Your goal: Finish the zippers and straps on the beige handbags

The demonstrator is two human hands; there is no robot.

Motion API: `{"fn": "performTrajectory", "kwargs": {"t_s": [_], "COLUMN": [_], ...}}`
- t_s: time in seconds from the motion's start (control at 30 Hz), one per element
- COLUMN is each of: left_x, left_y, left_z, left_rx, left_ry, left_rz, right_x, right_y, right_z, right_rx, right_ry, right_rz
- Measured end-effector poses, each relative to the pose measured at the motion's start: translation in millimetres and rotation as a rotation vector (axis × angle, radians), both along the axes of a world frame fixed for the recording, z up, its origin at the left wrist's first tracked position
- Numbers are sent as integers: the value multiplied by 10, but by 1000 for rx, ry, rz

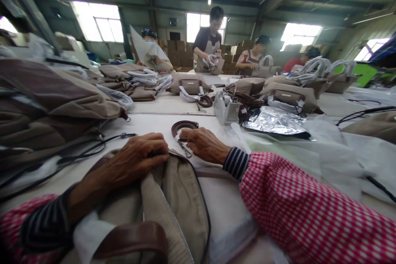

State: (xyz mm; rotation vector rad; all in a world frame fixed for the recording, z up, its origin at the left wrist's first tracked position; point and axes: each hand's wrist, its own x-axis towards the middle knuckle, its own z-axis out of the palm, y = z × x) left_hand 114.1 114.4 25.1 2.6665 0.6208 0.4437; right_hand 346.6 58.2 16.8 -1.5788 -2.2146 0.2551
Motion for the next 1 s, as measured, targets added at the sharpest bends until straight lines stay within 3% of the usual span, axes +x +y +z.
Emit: {"fn": "performTrajectory", "kwargs": {"t_s": [0.17, 0.33, 0.63, 0.83, 1.0], "left_x": [9, 10, 5, -10, -14], "left_y": [4, -1, 15, 25, 46], "left_z": [6, 24, 24, -7, -13], "left_rx": [-46, -88, -166, -174, -102], "left_ry": [28, 6, -57, -73, -10], "left_rz": [45, 86, 150, 137, 120], "right_x": [-119, -206, -180, 20, -187], "right_y": [26, 89, 117, -103, -466], "right_z": [-89, -127, -90, 145, 360], "right_rx": [-25, -16, -38, 19, -2], "right_ry": [-149, -283, -166, 208, 170], "right_rz": [16, -100, -205, -201, -121]}}
